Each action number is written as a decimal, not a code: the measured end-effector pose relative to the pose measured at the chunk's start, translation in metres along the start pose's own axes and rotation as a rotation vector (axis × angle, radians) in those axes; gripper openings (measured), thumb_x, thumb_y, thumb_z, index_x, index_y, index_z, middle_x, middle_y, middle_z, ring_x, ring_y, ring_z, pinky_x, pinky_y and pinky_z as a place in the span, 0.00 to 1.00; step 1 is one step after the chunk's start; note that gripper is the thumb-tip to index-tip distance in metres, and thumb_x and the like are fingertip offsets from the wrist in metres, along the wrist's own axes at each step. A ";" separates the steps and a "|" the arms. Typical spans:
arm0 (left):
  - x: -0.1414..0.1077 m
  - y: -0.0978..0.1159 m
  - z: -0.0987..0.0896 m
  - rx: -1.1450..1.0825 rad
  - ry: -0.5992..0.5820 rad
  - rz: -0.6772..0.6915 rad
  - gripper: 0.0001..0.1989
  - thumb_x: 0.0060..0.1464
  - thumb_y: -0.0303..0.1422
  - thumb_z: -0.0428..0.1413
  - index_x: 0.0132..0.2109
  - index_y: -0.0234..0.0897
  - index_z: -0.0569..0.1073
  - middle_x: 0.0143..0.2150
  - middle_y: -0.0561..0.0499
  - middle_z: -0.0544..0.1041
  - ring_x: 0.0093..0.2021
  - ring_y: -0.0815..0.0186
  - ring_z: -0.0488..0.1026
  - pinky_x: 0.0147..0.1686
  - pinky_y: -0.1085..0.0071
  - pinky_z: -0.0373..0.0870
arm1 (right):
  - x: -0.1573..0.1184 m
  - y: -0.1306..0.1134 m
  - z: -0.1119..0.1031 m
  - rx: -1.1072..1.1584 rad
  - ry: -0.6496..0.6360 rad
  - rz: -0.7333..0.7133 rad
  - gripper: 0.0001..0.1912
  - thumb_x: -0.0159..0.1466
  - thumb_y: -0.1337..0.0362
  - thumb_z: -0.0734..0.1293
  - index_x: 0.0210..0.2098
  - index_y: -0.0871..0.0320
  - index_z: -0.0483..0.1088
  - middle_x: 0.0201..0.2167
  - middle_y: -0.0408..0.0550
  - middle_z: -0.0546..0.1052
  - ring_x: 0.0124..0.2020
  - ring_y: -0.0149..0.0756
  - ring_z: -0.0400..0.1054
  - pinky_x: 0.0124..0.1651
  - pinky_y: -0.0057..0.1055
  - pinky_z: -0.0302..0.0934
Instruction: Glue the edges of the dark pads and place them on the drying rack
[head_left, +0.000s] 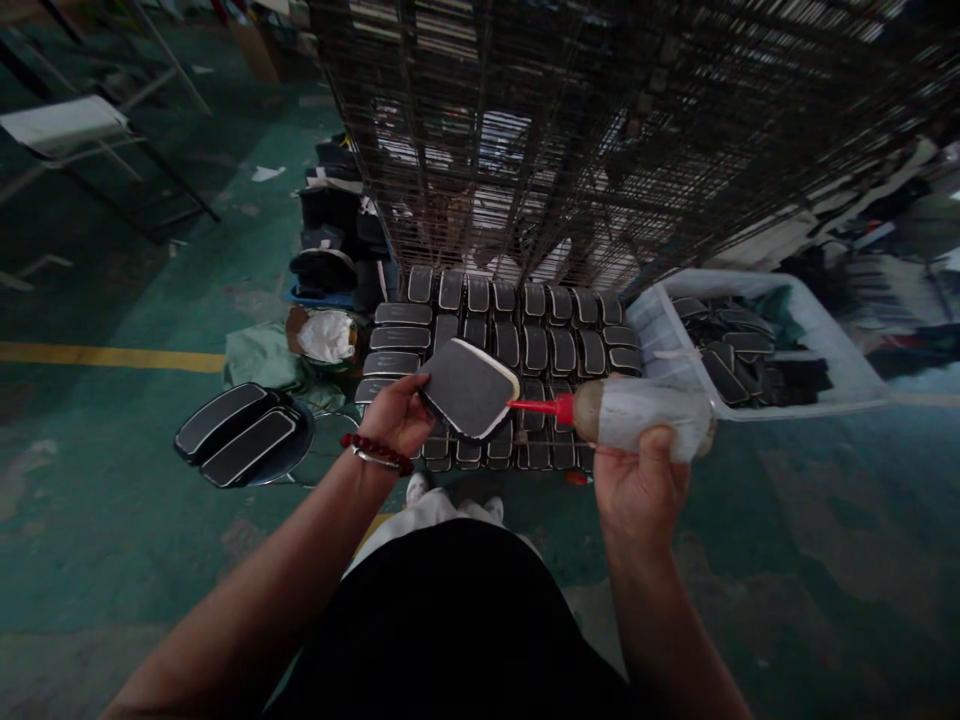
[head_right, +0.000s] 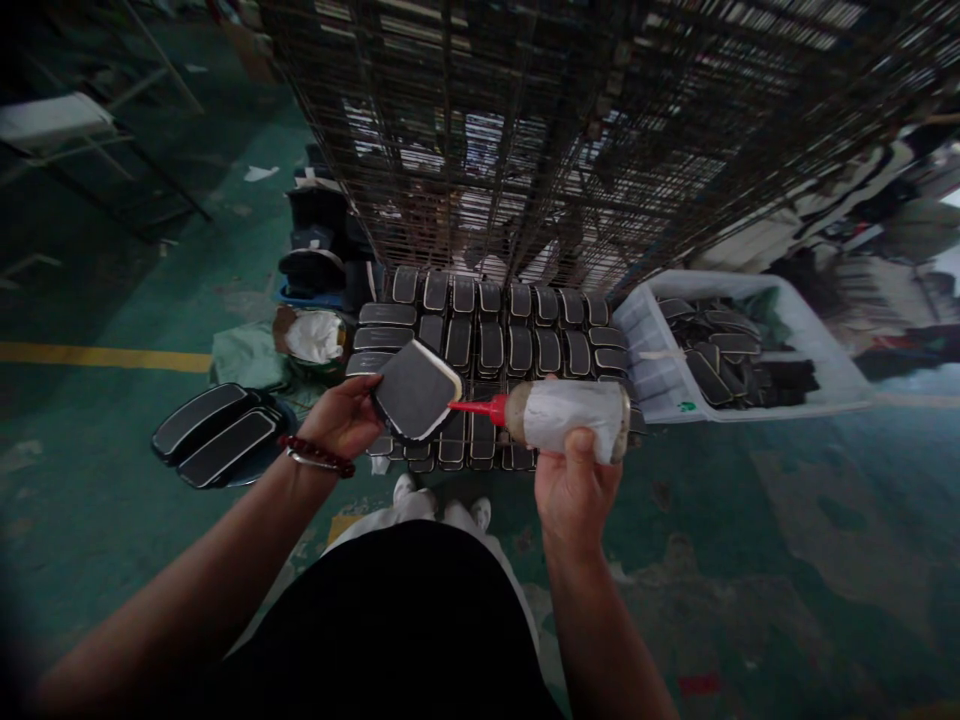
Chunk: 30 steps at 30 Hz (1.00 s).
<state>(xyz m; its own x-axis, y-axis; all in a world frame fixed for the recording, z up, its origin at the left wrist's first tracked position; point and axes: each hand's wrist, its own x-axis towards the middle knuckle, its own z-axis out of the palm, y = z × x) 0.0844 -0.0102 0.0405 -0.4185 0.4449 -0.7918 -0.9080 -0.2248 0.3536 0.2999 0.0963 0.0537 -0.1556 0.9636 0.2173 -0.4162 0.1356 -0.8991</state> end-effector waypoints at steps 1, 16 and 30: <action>-0.001 0.000 0.000 -0.005 0.000 0.001 0.12 0.62 0.17 0.48 0.44 0.26 0.75 0.26 0.46 0.81 0.23 0.64 0.80 0.26 0.73 0.79 | -0.003 0.001 -0.001 -0.007 -0.008 0.003 0.23 0.64 0.53 0.72 0.57 0.48 0.73 0.55 0.49 0.79 0.59 0.44 0.73 0.62 0.47 0.69; -0.008 0.001 -0.003 -0.046 -0.004 0.019 0.12 0.61 0.16 0.48 0.43 0.30 0.75 0.27 0.48 0.81 0.23 0.66 0.80 0.25 0.74 0.80 | -0.031 0.007 -0.004 0.052 -0.071 0.121 0.25 0.61 0.55 0.75 0.56 0.51 0.73 0.55 0.54 0.79 0.59 0.50 0.73 0.59 0.53 0.70; -0.007 0.004 -0.008 -0.025 -0.035 0.012 0.15 0.58 0.17 0.50 0.49 0.28 0.75 0.28 0.47 0.81 0.24 0.64 0.79 0.27 0.72 0.81 | -0.022 0.007 -0.002 0.072 -0.060 0.137 0.24 0.61 0.52 0.75 0.55 0.50 0.74 0.49 0.49 0.82 0.54 0.44 0.77 0.55 0.46 0.74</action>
<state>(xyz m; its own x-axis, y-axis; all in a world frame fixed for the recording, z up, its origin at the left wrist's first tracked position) 0.0836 -0.0215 0.0439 -0.4306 0.4722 -0.7691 -0.9021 -0.2516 0.3505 0.3017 0.0768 0.0420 -0.2674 0.9563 0.1183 -0.4499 -0.0154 -0.8929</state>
